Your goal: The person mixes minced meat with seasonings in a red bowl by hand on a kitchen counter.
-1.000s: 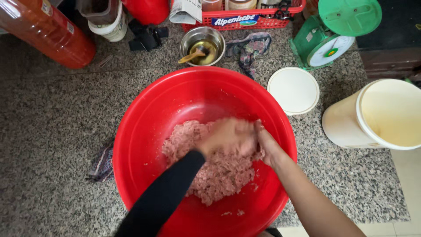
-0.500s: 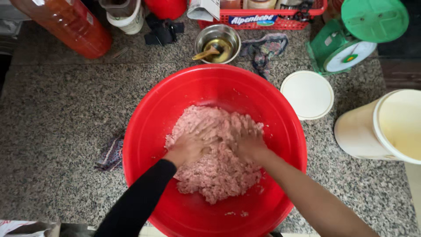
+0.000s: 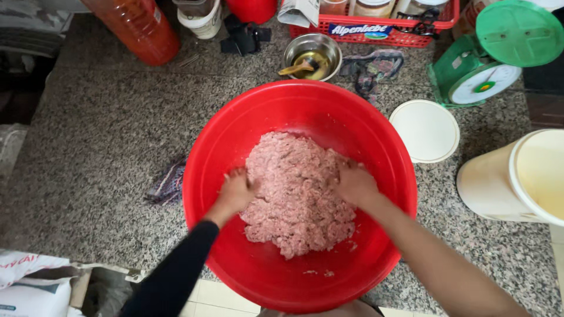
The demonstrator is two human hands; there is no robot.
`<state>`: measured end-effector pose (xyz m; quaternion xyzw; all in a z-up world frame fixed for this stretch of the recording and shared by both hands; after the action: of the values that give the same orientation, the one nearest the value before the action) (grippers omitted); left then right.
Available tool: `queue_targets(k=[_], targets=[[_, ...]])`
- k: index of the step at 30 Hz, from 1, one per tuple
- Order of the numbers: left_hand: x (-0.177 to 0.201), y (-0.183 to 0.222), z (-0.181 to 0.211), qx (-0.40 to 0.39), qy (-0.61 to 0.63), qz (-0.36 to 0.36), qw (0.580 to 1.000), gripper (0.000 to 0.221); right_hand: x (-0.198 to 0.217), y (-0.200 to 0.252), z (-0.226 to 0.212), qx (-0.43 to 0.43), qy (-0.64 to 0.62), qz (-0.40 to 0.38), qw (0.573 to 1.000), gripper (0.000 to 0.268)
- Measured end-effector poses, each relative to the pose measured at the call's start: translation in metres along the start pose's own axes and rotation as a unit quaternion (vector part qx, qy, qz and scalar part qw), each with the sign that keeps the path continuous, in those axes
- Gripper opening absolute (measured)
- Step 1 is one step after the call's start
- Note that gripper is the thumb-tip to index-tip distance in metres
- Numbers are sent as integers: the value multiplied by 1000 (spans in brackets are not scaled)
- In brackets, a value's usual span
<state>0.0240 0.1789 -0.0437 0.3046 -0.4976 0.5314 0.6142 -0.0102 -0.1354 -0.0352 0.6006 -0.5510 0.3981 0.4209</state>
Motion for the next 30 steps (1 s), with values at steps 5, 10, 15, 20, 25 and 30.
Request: queue_targets(k=[5,10,15,20,25,30], targets=[[-51,80,7,283,63,-215,932,78,-53,45,7,-195,-42,-225,954,63],[-85,135,47,479,273,-286,784,95,-93,97,-8,-276,-324,-225,876,77],[-66,150,108,541,568,-281,553,99,-94,133,-36,-444,-505,-360,646,78],[18,121,105,533,604,-293,515,91,6,108,-48,-466,-532,-324,628,70],[59,65,85,429,544,-228,684,64,36,48,-47,-252,-550,-266,750,67],[81,0,94,119,132,-64,982,42,55,23,-90,61,14,-11,998,43]])
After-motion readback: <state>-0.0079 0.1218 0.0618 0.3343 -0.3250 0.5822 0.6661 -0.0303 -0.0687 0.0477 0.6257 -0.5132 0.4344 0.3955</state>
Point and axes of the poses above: each hand's wrist, its own y-axis away from the middle knuckle, its own x-axis out of the back of the hand, z = x × y, the point moved 6 cm from there along -y, towards the middle knuckle, and after that the axes turned 8 degrees about z, right-handed, at the moved point
